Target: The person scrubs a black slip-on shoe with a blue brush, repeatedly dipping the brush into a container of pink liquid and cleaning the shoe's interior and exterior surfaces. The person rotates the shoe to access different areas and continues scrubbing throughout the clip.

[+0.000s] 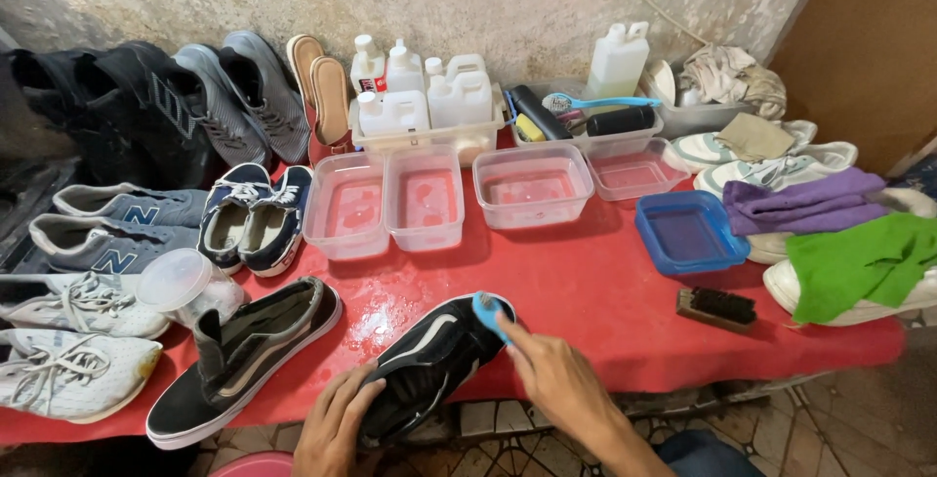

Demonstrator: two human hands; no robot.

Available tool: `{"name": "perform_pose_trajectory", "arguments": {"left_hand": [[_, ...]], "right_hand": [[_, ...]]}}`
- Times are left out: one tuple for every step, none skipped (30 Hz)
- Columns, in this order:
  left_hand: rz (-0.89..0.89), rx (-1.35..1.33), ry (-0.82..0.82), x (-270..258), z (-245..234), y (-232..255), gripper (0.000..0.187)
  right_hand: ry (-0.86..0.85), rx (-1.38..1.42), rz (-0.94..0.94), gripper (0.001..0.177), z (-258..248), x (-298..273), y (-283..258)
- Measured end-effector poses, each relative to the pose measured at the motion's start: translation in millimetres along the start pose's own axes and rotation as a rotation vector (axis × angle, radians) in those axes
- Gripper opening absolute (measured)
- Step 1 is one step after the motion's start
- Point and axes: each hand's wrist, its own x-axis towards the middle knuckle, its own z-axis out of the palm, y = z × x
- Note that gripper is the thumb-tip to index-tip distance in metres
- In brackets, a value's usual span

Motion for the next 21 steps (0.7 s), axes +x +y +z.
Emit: {"name": "perform_pose_trajectory", "arguments": {"left_hand": [[0.000,-0.002,-0.009,-1.6,-2.8,3.4,0.066],[-0.017,0.028,-0.001,0.3,-2.6,5.8,0.064],[-0.034,0.059,0.007,2.5,-2.9,8.3,0.062],[-0.033,0.059,0.012,4.2,-2.9,11.4,0.062],[-0.060,0.075,0.027,5.7,-2.8,14.3,0.060],[-0.093,0.091,0.039,3.7,-3.5,18.6,0.058],[-0.097,0.092,0.040,0.2,-1.2,12.5,0.058],[-0.053,0.074,0.007,-2.5,-0.1,5.3,0.063],[-0.009,0.055,-0.025,-5.1,0.8,-1.8,0.067],[-0.006,0.056,-0.028,-2.7,0.7,2.7,0.067],[-0.021,0.086,0.000,-0.5,-0.4,7.2,0.058],[-0.039,0.120,0.040,2.7,-0.2,11.1,0.049],[-0.040,0.126,0.050,4.8,1.1,11.4,0.049],[-0.059,0.112,0.044,5.4,0.5,11.7,0.059],[-0.078,0.098,0.039,5.8,0.0,11.6,0.069],[-0.076,0.099,0.044,5.3,0.9,10.1,0.069],[-0.106,0.095,0.027,4.5,2.0,8.4,0.067],[-0.140,0.089,0.005,1.7,2.7,8.6,0.066],[-0.143,0.087,0.006,-1.4,3.4,7.3,0.066],[-0.152,0.118,-0.062,-2.5,4.5,4.5,0.073],[-0.161,0.149,-0.131,-3.7,5.2,1.6,0.091]], "right_hand": [[-0.003,0.005,0.007,0.052,4.1,-2.6,0.0],[0.023,-0.082,0.001,0.054,4.9,-1.1,0.5],[0.050,-0.169,-0.004,0.057,5.5,0.3,0.6],[0.053,-0.172,-0.007,0.057,2.9,-3.3,-4.7],[0.002,0.001,-0.062,0.056,0.6,-6.8,-9.9],[-0.056,0.174,-0.117,0.054,0.4,-12.7,-14.8],[-0.060,0.172,-0.118,0.054,-3.9,-6.0,-7.9],[-0.032,0.068,-0.066,0.053,-7.4,-0.3,-1.5],[-0.004,-0.036,-0.014,0.052,-11.1,5.3,4.7],[-0.003,-0.033,-0.013,0.052,-9.9,10.2,12.5],[0.082,-0.041,0.069,0.035,-8.6,14.6,19.5],[0.169,-0.054,0.138,0.024,-9.3,23.1,25.6],[0.173,-0.056,0.127,0.024,-13.3,33.9,21.9],[0.226,0.003,0.028,0.026,-15.7,42.5,17.6],[0.280,0.063,-0.070,0.029,-17.5,51.2,13.0],[0.284,0.062,-0.074,0.029,-24.6,63.5,-1.5],[0.236,0.069,-0.135,0.043,-31.4,75.6,-16.1],[0.182,0.076,-0.192,0.058,-37.3,85.5,-29.8],[0.180,0.073,-0.191,0.058,-34.4,104.1,-35.4],[0.205,-0.073,-0.257,0.038,-32.7,124.8,-42.1],[0.230,-0.220,-0.321,0.027,-30.9,145.4,-49.4]]}}
